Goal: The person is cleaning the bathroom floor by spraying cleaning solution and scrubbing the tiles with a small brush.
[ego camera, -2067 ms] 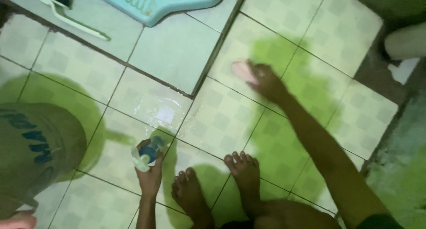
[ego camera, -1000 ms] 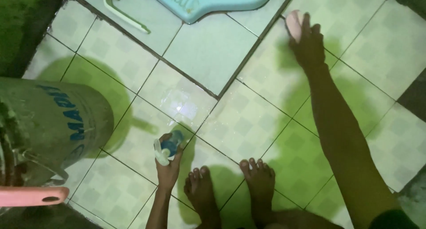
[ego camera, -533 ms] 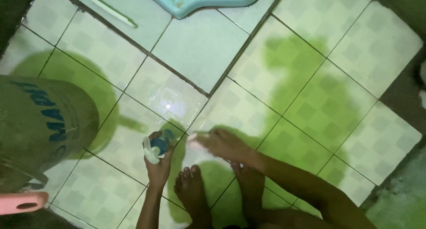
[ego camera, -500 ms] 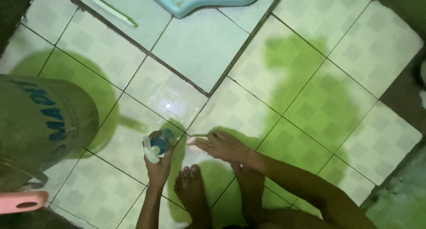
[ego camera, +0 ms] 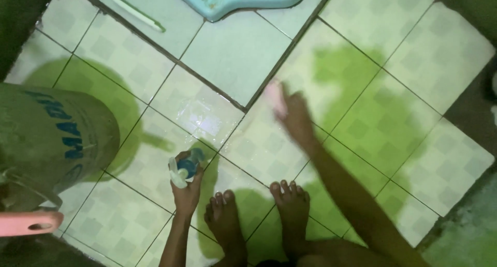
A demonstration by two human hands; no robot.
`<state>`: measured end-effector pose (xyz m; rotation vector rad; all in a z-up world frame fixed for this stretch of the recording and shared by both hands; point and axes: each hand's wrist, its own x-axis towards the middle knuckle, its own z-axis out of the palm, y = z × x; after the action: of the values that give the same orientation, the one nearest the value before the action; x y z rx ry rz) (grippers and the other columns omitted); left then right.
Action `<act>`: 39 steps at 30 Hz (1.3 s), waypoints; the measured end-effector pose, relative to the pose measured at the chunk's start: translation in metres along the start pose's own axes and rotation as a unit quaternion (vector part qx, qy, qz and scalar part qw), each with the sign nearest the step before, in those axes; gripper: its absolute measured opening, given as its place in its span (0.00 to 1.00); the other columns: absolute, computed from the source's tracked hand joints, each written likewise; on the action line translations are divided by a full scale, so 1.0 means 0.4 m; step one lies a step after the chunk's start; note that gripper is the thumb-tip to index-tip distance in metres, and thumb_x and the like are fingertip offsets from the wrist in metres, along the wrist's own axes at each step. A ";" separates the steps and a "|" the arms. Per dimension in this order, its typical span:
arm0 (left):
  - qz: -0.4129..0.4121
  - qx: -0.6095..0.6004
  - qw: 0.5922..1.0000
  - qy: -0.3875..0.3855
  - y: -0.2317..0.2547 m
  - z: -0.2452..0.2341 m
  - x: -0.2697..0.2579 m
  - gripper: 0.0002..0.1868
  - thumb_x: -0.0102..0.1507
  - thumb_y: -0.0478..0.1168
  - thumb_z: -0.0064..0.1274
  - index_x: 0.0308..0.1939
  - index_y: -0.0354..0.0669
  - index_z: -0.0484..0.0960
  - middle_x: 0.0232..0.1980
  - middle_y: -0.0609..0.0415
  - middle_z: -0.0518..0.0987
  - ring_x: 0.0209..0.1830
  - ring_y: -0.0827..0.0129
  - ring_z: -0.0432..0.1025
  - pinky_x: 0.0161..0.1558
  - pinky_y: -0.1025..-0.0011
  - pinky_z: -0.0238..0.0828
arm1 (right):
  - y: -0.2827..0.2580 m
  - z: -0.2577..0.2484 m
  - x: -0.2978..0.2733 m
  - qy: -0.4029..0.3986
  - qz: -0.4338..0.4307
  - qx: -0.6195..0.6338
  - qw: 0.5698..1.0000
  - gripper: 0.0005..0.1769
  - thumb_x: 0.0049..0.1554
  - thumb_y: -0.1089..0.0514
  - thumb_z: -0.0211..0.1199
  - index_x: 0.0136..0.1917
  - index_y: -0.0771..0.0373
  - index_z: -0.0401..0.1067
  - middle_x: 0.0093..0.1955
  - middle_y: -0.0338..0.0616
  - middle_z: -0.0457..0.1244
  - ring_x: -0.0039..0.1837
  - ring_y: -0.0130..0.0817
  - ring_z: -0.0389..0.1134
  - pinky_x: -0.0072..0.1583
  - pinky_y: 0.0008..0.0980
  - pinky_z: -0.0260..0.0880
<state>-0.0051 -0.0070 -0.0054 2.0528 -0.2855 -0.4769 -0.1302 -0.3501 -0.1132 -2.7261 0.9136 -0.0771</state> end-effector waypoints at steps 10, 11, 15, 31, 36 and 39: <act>0.003 -0.011 1.000 0.007 -0.039 0.005 0.003 0.28 0.62 0.30 0.59 0.66 0.31 0.71 0.60 0.33 0.75 0.62 0.45 0.71 0.61 0.41 0.68 | -0.008 0.033 -0.127 -0.003 -0.039 0.023 0.999 0.43 0.61 0.39 0.61 0.83 0.49 0.51 0.58 0.54 0.59 0.59 0.49 0.65 0.58 0.42 0.70; 0.011 -0.023 1.000 0.006 -0.047 0.001 0.006 0.28 0.62 0.30 0.59 0.65 0.31 0.71 0.60 0.32 0.74 0.63 0.45 0.70 0.61 0.42 0.67 | -0.021 0.043 -0.143 -0.007 -0.047 0.031 0.998 0.42 0.61 0.39 0.61 0.83 0.48 0.52 0.58 0.52 0.59 0.59 0.47 0.65 0.57 0.40 0.70; -0.001 -0.012 1.000 0.005 -0.010 -0.004 -0.017 0.27 0.62 0.30 0.58 0.65 0.27 0.71 0.60 0.30 0.75 0.62 0.43 0.71 0.63 0.41 0.67 | -0.072 0.101 -0.175 0.003 -0.073 0.044 0.996 0.42 0.61 0.38 0.61 0.83 0.46 0.52 0.56 0.48 0.58 0.58 0.42 0.65 0.56 0.36 0.71; 0.087 -0.111 0.990 0.017 -0.098 0.006 0.002 0.49 0.61 0.29 0.65 0.77 0.35 0.47 0.62 0.33 0.73 0.64 0.51 0.70 0.56 0.55 0.72 | 0.072 0.020 -0.103 -0.009 -0.103 -0.008 0.995 0.39 0.64 0.44 0.59 0.80 0.64 0.53 0.58 0.64 0.63 0.60 0.57 0.67 0.62 0.50 0.67; 0.131 -0.022 0.988 -0.078 -0.012 -0.002 -0.011 0.45 0.61 0.35 0.64 0.74 0.23 0.54 0.56 0.26 0.75 0.59 0.38 0.72 0.56 0.42 0.68 | 0.162 -0.050 -0.109 0.033 0.104 0.064 0.992 0.45 0.64 0.47 0.63 0.85 0.56 0.44 0.59 0.62 0.59 0.61 0.58 0.67 0.60 0.50 0.72; 0.170 0.004 0.967 -0.190 0.006 0.046 -0.025 0.35 0.56 0.42 0.67 0.63 0.28 0.74 0.53 0.24 0.77 0.54 0.25 0.72 0.53 0.36 0.70 | 0.150 -0.010 -0.134 0.094 0.076 0.057 0.991 0.46 0.62 0.49 0.66 0.84 0.60 0.47 0.56 0.65 0.60 0.58 0.62 0.69 0.57 0.51 0.74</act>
<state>-0.0221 -0.0187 -0.0094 1.8576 -0.8550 -0.6517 -0.2087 -0.3649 -0.1235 -2.5669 1.1299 -0.3507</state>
